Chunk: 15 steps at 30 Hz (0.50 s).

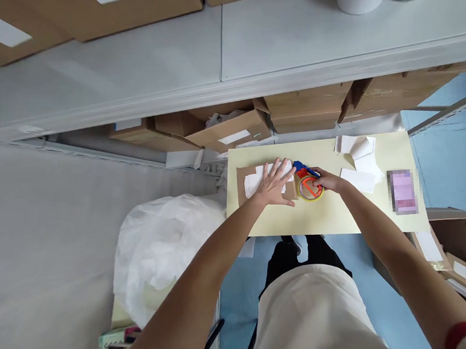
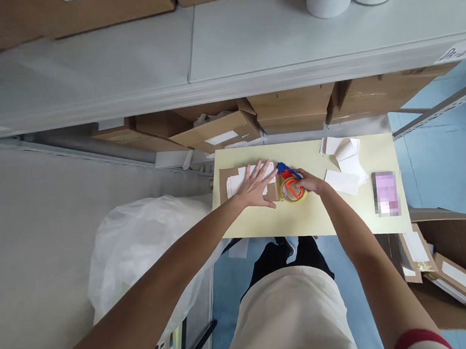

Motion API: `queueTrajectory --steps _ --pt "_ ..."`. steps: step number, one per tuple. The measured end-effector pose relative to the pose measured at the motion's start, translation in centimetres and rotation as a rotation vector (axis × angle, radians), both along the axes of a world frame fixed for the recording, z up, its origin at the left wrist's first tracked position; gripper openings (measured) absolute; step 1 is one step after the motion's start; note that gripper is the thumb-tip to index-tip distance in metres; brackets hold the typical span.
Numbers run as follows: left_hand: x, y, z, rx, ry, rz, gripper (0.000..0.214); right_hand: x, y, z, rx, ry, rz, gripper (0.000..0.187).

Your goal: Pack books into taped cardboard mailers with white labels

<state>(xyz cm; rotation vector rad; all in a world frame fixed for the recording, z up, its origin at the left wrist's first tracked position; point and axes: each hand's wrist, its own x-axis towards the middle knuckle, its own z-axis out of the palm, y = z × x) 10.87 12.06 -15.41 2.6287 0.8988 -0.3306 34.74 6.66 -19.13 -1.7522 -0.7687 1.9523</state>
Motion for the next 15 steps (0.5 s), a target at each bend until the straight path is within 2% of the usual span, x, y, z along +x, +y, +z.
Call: queueTrajectory --steps 3,5,7,11,13,15 --pt "0.4 0.7 -0.4 0.024 -0.028 0.016 0.119 -0.6 -1.4 -1.1 0.092 0.075 -0.024 0.086" --pt "0.4 0.6 -0.6 0.023 -0.040 0.041 0.117 -0.8 -3.3 -2.1 0.165 0.130 -0.046 0.090" --pt "0.4 0.3 -0.7 0.013 -0.054 0.048 0.115 -0.8 -5.9 -2.5 0.192 0.143 -0.002 0.093" --pt "0.4 0.2 -0.7 0.012 -0.074 0.057 0.114 -0.6 -10.6 -1.4 0.107 -0.033 0.293 0.097" --pt "0.4 0.3 -0.7 0.013 -0.080 0.055 0.114 -1.0 -11.2 -0.1 0.092 -0.233 0.497 0.094" --pt "0.4 0.3 -0.7 0.008 -0.084 0.049 0.115 -1.8 -10.6 1.3 0.162 -0.502 0.677 0.087"
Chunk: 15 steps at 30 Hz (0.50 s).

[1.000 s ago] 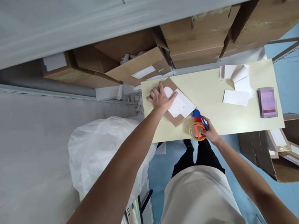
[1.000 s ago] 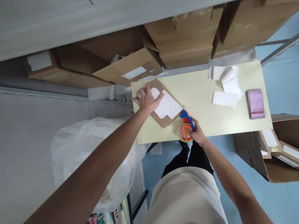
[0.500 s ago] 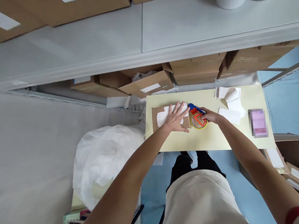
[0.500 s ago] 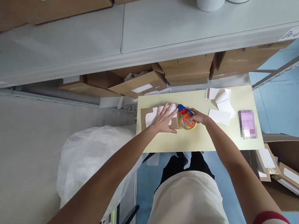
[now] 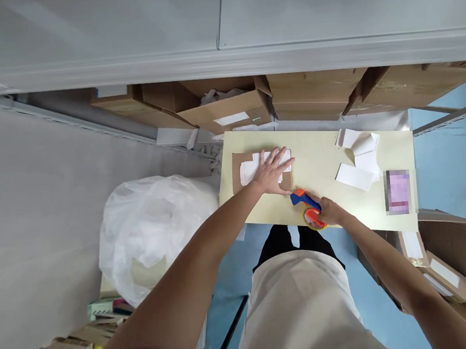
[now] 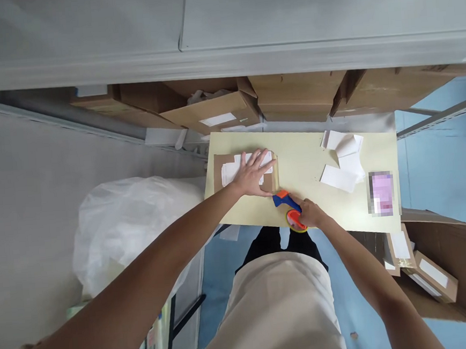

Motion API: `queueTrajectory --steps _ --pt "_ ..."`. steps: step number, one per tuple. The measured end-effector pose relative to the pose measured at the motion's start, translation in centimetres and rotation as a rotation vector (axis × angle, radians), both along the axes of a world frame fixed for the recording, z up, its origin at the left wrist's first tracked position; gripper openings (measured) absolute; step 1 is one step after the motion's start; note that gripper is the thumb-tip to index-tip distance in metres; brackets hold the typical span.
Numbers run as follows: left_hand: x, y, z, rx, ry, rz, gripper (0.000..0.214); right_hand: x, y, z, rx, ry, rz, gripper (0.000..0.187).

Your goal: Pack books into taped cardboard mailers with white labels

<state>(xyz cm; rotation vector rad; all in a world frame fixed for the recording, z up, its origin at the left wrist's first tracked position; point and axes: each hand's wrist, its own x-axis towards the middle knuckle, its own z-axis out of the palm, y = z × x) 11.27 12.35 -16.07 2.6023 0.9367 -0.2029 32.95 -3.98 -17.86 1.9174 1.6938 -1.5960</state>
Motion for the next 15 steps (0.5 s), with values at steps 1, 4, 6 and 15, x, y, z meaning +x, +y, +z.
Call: queueTrajectory --steps 1,4,6,15 --pt "0.0 0.0 0.0 -0.004 -0.001 -0.002 0.115 -0.6 0.5 0.6 0.085 -0.118 0.080 0.083" --pt "0.2 0.0 0.2 -0.017 0.009 0.006 0.115 -2.3 1.8 1.6 0.304 -0.362 0.280 0.075" --pt "0.4 0.0 0.4 -0.031 0.020 0.020 0.116 -3.0 1.7 1.9 0.360 -0.403 0.351 0.073" --pt "-1.3 -2.1 2.0 -0.268 -0.363 0.306 0.107 0.0 -3.5 5.5 0.544 -0.089 -0.139 0.075"
